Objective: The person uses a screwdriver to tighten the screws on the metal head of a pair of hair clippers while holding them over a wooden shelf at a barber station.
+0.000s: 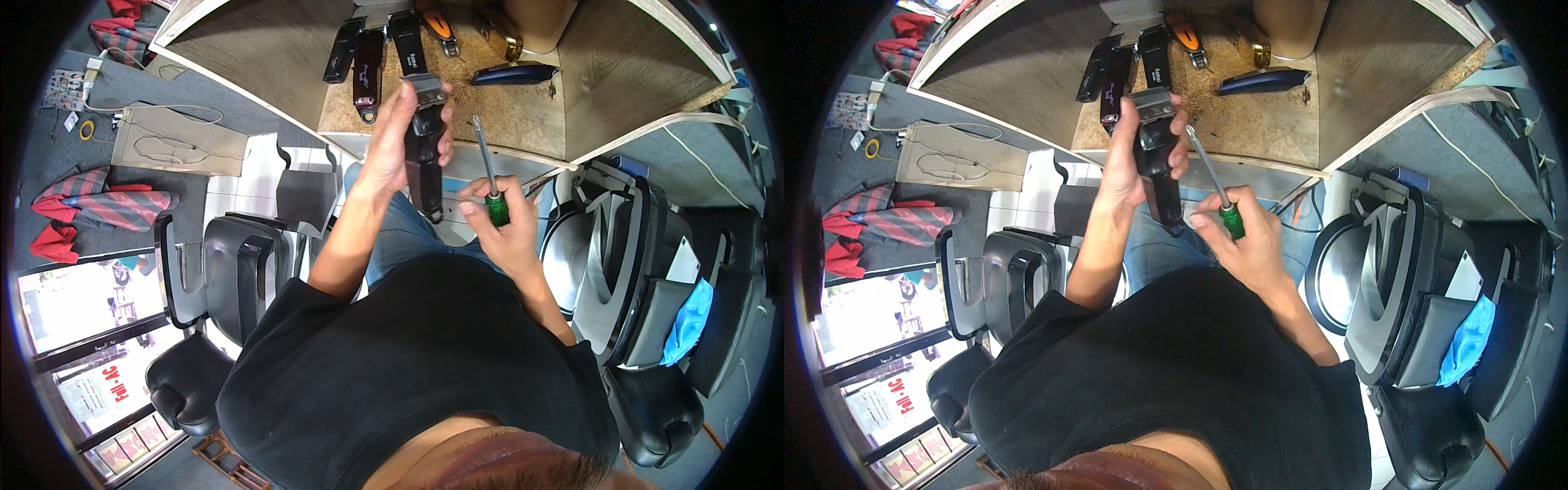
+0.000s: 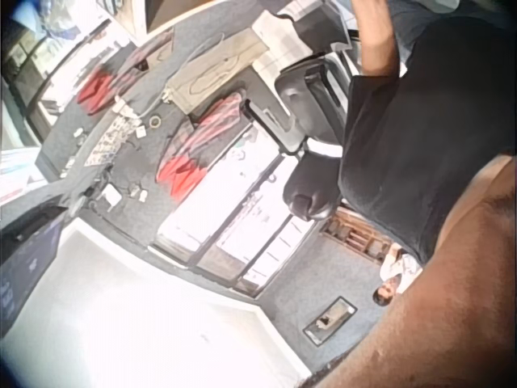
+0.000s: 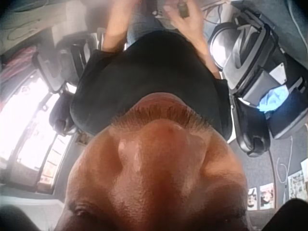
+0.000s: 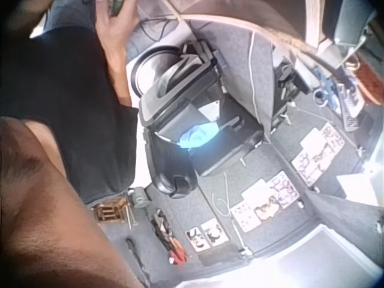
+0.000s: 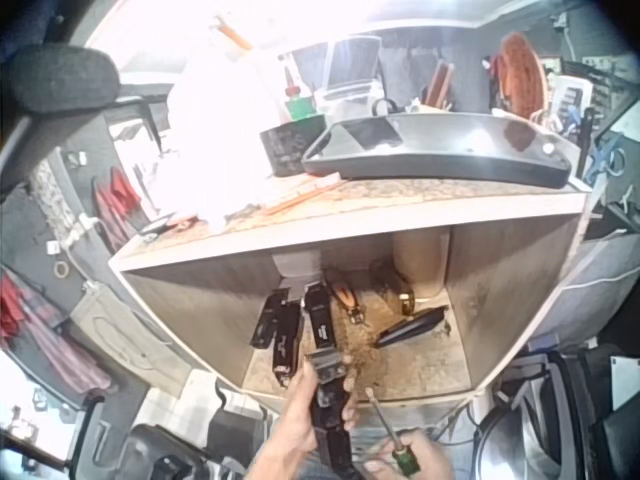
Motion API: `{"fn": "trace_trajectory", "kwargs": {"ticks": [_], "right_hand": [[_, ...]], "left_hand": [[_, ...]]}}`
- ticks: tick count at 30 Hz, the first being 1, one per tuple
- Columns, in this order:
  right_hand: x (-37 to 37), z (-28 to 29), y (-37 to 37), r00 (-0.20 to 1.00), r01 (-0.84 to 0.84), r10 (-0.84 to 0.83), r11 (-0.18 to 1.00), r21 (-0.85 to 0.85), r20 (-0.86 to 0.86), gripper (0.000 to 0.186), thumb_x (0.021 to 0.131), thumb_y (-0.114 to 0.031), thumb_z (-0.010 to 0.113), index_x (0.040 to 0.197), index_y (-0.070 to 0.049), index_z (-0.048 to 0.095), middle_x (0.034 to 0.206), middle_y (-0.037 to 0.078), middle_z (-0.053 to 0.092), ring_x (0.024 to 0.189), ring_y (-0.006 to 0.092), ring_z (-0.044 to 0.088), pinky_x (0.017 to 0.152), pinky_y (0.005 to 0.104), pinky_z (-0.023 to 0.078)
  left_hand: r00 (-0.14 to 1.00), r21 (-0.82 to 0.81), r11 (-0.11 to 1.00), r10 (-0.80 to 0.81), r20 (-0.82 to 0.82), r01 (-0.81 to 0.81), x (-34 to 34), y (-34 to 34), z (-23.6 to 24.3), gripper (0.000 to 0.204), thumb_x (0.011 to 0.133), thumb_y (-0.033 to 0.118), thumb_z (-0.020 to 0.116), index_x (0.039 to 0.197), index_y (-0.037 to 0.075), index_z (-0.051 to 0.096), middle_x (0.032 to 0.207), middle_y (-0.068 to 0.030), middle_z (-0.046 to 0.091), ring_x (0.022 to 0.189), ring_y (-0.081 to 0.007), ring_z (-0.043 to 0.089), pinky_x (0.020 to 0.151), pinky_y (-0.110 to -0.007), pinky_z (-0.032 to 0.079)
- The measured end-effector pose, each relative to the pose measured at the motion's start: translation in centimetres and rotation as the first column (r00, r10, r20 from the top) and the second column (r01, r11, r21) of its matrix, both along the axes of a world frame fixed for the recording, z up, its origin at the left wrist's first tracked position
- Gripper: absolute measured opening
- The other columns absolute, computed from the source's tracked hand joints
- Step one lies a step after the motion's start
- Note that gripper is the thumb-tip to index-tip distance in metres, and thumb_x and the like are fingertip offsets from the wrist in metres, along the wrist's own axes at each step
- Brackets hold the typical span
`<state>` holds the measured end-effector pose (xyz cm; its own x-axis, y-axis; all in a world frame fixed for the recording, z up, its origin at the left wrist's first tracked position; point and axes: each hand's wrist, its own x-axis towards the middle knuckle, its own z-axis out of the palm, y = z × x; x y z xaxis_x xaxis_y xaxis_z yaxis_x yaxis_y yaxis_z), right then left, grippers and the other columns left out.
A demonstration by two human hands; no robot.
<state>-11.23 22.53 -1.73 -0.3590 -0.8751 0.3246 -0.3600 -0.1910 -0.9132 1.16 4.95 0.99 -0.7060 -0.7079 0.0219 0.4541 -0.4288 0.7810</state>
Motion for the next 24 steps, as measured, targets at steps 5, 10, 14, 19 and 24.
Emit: {"fn": "trace_trajectory", "kwargs": {"ticks": [5,10,14,19,24], "right_hand": [[-1.8,2.1,1.0,0.998,0.05,-0.052,0.998,0.039,0.046,0.028,0.093,-0.013,0.079,0.113,-0.001,0.062,0.074,0.007,0.068,0.06,0.0135,0.063,0.057,0.0292,0.048],[-3.6,3.2,1.1,0.952,0.035,-0.043,0.999,-0.034,-0.302,0.03,0.091,-0.008,0.078,0.12,-0.004,0.072,0.079,0.01,0.068,0.058,0.024,0.063,0.055,0.0323,0.048],[-3.7,3.9,1.1,0.94,0.0,0.012,0.999,0.034,-0.341,0.03,0.088,-0.009,0.08,0.118,-0.006,0.075,0.08,0.008,0.068,0.057,0.0211,0.062,0.054,0.0324,0.047],[-3.7,4.0,1.4,0.945,0.024,-0.009,0.999,0.043,-0.327,0.031,0.087,-0.009,0.081,0.118,-0.008,0.077,0.078,0.007,0.067,0.056,0.0185,0.059,0.054,0.032,0.046],[-4.0,4.1,1.3,0.936,0.046,-0.038,0.999,0.015,-0.35,0.032,0.087,-0.008,0.081,0.119,-0.009,0.078,0.076,0.006,0.066,0.055,0.0174,0.057,0.052,0.0318,0.044]], "left_hand": [[0.985,-0.291,0.943,-0.173,-0.002,0.165,2.5,-1.8,1.0,0.061,0.104,0.055,0.058,0.126,-0.002,0.057,0.092,-0.0093,0.062,0.063,-0.0148,0.061,0.053,-0.03,0.052],[0.977,-0.482,0.854,-0.129,0.169,0.196,3.1,-2.6,1.4,0.059,0.103,0.053,0.061,0.122,-0.002,0.059,0.086,-0.0068,0.064,0.062,-0.0116,0.061,0.053,-0.026,0.051],[0.967,-0.55,0.801,-0.139,0.213,0.236,3.3,-2.7,1.4,0.057,0.104,0.052,0.062,0.12,-0.003,0.061,0.085,-0.0067,0.064,0.062,-0.0106,0.062,0.053,-0.025,0.051],[0.967,-0.563,0.792,-0.138,0.212,0.236,3.5,-2.7,1.4,0.056,0.105,0.05,0.061,0.121,-0.004,0.061,0.086,-0.0072,0.065,0.062,-0.0105,0.062,0.054,-0.025,0.051],[0.955,-0.562,0.777,-0.177,0.239,0.285,3.6,-2.9,1.5,0.052,0.106,0.046,0.061,0.121,-0.004,0.061,0.087,-0.007,0.065,0.062,-0.0103,0.062,0.055,-0.025,0.051]]}}
